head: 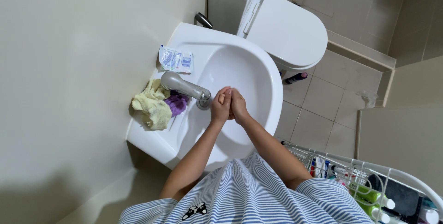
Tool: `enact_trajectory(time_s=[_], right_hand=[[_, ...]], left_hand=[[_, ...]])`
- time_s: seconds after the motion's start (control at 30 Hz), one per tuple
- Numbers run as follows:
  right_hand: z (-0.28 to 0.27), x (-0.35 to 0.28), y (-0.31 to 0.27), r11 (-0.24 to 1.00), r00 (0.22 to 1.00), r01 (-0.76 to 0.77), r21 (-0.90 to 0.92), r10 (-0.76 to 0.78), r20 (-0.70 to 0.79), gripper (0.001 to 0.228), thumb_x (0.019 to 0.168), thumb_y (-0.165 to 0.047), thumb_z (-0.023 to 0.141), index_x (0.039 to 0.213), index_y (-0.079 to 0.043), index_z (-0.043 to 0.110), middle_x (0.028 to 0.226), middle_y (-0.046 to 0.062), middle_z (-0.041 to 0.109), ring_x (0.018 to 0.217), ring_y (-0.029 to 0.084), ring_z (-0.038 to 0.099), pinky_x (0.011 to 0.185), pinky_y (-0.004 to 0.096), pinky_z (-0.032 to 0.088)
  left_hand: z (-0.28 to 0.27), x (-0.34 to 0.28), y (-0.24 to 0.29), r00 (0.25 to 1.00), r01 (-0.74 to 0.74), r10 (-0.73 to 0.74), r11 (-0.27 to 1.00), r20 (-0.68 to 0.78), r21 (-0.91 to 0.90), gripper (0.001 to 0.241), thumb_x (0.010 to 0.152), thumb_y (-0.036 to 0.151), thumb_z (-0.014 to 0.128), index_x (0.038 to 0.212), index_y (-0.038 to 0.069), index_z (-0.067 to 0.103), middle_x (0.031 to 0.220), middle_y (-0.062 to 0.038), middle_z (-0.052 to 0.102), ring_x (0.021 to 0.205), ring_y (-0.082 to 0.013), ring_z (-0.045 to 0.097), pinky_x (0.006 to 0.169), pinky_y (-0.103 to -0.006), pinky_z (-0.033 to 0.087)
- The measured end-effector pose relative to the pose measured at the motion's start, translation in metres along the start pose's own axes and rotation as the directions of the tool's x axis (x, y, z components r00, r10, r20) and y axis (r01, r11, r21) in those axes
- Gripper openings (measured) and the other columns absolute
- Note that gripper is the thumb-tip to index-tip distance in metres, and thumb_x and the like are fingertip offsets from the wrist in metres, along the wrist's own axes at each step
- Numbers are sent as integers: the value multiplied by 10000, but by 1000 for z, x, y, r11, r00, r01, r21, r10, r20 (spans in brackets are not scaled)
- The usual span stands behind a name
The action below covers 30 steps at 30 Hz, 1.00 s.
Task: The person washes three small cloths (purple, yellow, and orange) in a bathroom sink under running water. After rinsing and wringing them out, the person hangs the cloths on a white plastic hanger and places the hanger on a wall-mounted rack.
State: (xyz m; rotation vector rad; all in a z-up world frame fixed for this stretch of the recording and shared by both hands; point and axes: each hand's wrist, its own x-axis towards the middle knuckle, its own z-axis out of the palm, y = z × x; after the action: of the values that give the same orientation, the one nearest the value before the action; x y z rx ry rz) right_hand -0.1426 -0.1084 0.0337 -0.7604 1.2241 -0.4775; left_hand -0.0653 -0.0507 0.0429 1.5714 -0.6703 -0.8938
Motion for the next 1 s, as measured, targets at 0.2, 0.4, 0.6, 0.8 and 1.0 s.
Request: enact_trajectory(time_s=[0.2,0.4,0.6,0.8,1.0], right_hand=[[-18,4,3,989,994,99,111,-104,35,534,937,-234,428,1459,-185,322,1299,16,464,999,163,575,717,355,500],[-21,-27,-51,809,910,-276,520,45,412,681,883,-377,353,1500,-87,369,1268,202,603,1065,315,666,880,421,587],[-32,5,-34,873,512,-443,203,60,857,780,1006,-623,414,1367,65,491,1302,296,622,1143,460,626,982,501,522],[-46,72,50,839,920,-188,510,-31,390,426,1064,-312,457,1369,-60,615,1277,99,684,1165,184,673,1043,331,540],[-39,66,61,797,939,-158,584,-61,337,267,1123,-327,507,965,-133,601,828,0,610,743,136,588,645,310,483]], left_hand=[[-5,7,-11,948,-313,319,931,-1,189,160,918,191,751,928,49,679,912,-91,684,814,-239,674,739,-373,546],[-7,5,6,797,-594,594,735,112,328,283,782,166,822,858,44,578,923,-95,606,933,-306,593,812,-444,520],[0,-14,36,534,-841,788,457,307,289,302,789,250,782,901,57,579,1251,-176,589,1185,-370,581,1048,-503,465],[-4,-12,16,580,-804,761,479,289,353,315,879,183,661,1143,16,710,1349,-110,652,1286,-336,615,1193,-502,420],[8,-12,7,742,-657,648,656,169,372,197,864,28,611,1016,89,721,1101,-77,698,1047,-297,647,997,-437,507]])
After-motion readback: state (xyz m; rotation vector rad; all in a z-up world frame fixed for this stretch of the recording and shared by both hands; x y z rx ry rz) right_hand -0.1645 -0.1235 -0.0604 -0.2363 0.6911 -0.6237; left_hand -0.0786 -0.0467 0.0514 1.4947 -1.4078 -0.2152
